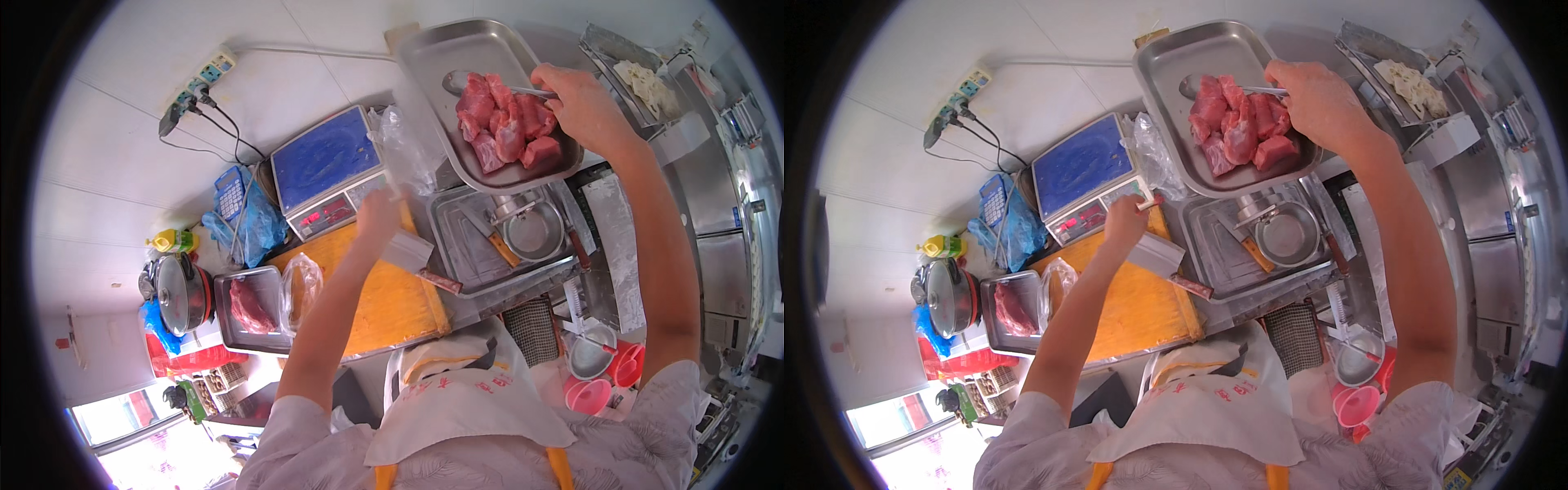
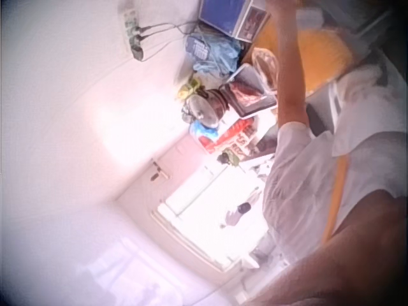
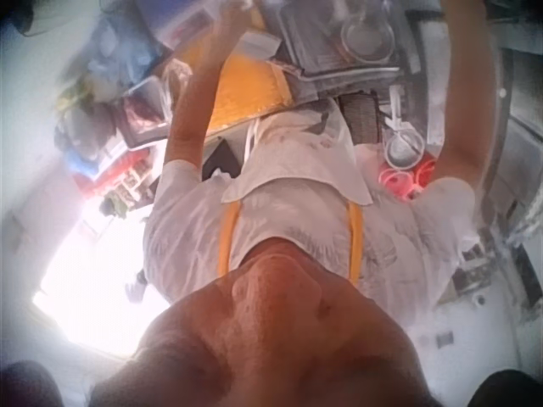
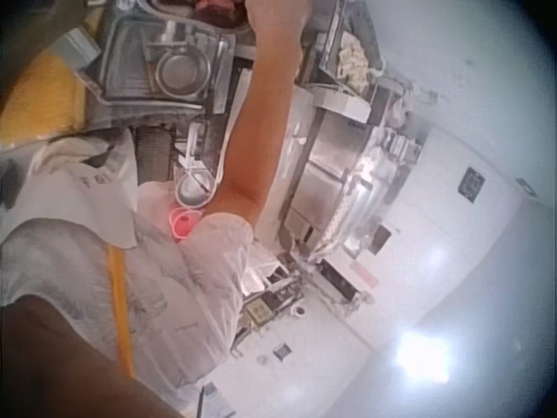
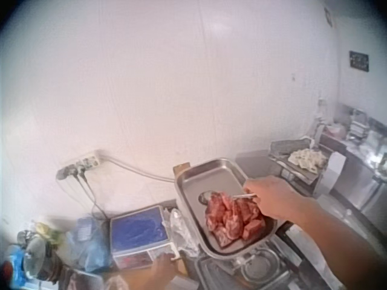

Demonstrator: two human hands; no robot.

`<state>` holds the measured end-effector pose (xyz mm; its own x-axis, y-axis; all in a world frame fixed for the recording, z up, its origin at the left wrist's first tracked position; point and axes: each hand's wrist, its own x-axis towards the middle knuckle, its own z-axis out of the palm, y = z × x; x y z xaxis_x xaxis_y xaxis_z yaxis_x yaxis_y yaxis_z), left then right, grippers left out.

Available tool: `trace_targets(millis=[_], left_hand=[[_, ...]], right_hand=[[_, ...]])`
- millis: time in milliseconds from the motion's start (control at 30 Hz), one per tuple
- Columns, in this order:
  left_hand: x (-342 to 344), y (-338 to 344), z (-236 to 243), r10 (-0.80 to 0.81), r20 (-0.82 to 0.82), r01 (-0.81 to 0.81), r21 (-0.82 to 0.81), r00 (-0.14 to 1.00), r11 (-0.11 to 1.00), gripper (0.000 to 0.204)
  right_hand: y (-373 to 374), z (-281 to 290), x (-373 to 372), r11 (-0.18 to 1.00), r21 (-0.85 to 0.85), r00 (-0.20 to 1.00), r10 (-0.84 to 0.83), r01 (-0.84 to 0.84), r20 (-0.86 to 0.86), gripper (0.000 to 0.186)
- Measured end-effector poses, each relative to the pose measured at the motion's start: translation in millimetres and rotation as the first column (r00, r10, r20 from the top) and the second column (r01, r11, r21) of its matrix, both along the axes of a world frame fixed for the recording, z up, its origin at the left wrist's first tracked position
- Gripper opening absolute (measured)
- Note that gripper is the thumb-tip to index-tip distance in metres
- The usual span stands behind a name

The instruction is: The person retrieves a piece of meat from a refrigerated display case, weighs it, and cuts it into smaller pieces on a cutting board using a cleaver. The person then places the cut meat into a plastic bag.

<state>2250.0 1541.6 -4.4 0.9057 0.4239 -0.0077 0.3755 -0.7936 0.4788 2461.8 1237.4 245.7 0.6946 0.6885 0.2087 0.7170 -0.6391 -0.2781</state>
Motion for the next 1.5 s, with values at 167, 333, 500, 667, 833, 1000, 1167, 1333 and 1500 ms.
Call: trace_targets(millis=[167,333,500,667,833,1000,1167,1333,1500], left_hand=[[42.8,-7.9,-60.7,-0.075,-0.324,0.139,0.18,0.943,0.974,0.02],[71.1,-2.0,-86.4,-0.147,-0.403,0.235,0.178,0.903,0.956,0.023],[74.2,-7.9,-71.1,-0.046,-0.296,0.089,0.134,0.954,0.987,0.023],[27.5,16.3,-49.5,0.16,-0.011,-0.158,-0.248,0.987,0.956,0.031],[-4.5,-18.0,129.8,0.263,0.428,0.013,-0.542,0.864,0.84,0.014],[49.2,-56.7,237.6,-0.21,0.544,0.439,-0.334,0.813,0.834,0.013],[55.5,-46.1,225.8,-0.332,0.581,0.468,-0.095,0.743,0.879,0.021],[-26.6,14.6,152.7,0.093,0.418,0.178,-0.565,0.904,0.806,0.017],[-194.2,31.1,-53.0,0.129,0.009,-0.114,-0.404,0.992,0.908,0.022]], right_hand=[[4.0,4.7,8.8,0.996,-0.048,0.972,-0.061,0.074,0.229,0.014],[-9.4,16.7,-2.7,0.97,0.224,0.962,-0.146,0.094,0.23,0.013],[-25.4,21.2,-40.2,0.827,0.472,0.952,-0.272,0.305,-0.14,0.019],[-30.0,28.7,-94.9,0.619,0.527,0.781,-0.246,0.583,-0.574,0.02],[-51.1,8.6,-132.3,0.503,0.606,0.756,-0.162,0.616,-0.634,0.023],[-47.1,5.7,-156.9,0.461,0.638,0.75,-0.099,0.617,-0.654,0.024],[-43.9,-2.2,-177.7,0.453,0.635,0.727,-0.044,0.626,-0.685,0.023],[-56.9,-14.1,-209.3,0.382,0.64,0.698,-0.017,0.666,-0.716,0.023],[-56.3,-41.0,-249.9,0.447,0.65,0.646,0.187,0.615,-0.74,0.026]])
